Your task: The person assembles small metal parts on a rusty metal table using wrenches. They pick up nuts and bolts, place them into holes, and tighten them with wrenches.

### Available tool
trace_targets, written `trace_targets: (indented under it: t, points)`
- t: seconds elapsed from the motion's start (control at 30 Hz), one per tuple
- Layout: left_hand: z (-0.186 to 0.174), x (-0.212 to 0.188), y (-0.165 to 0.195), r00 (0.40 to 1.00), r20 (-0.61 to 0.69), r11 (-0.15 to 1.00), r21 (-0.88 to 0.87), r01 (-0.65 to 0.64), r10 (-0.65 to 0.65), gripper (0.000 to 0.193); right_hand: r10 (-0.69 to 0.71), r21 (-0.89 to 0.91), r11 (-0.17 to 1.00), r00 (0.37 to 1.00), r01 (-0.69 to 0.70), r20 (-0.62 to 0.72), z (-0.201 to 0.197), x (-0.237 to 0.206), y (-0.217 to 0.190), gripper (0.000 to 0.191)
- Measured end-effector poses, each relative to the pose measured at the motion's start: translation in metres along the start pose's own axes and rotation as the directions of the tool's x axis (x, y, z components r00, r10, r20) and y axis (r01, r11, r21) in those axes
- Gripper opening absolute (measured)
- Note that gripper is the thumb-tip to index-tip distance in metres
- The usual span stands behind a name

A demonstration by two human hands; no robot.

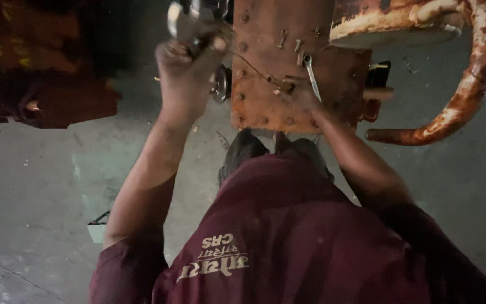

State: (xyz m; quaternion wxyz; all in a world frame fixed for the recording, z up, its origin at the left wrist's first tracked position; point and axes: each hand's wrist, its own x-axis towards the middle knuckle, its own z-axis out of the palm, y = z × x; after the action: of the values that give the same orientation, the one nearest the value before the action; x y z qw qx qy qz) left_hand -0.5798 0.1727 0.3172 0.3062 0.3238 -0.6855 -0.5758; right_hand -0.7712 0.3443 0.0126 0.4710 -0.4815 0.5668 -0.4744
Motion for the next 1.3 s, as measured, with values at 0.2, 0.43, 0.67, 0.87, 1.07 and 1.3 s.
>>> trace_targets:
  t: [0.2, 0.43, 0.67, 0.87, 1.07, 1.3]
  points:
    - [-0.040, 0.018, -0.008, 0.989, -0.143, 0.959, -0.285, -0.004, -0.039, 0.021, 0.360, -0.392, 0.842, 0.927, -0.372, -0.107, -0.017, -0.012, 0.005, 0.044]
    - [-0.048, 0.011, -0.056, 0.979, -0.167, 0.947, -0.316, 0.060, -0.118, 0.024, 0.138, -0.385, 0.897, 0.964, -0.220, -0.228, -0.015, -0.033, 0.001, 0.038]
    - [-0.038, 0.002, -0.067, 0.980, -0.136, 0.952, -0.289, 0.100, -0.144, 0.022, 0.054, -0.531, 0.805, 0.923, -0.266, -0.381, -0.007, -0.043, 0.018, 0.016]
    - [-0.052, 0.001, -0.037, 0.991, -0.129, 0.974, -0.225, 0.016, -0.046, 0.025, -0.107, -0.639, 0.740, 0.903, -0.208, -0.417, 0.002, -0.052, 0.018, 0.013]
    - [-0.033, 0.000, -0.041, 0.990, -0.069, 0.969, -0.224, 0.102, -0.121, 0.022, -0.053, -0.648, 0.725, 0.919, -0.234, -0.391, 0.011, -0.037, 0.014, 0.012]
    - [-0.033, -0.009, -0.041, 0.987, -0.071, 0.981, -0.140, 0.136, -0.147, 0.021, -0.100, -0.804, 0.581, 0.970, -0.122, -0.219, 0.026, -0.022, 0.007, 0.046]
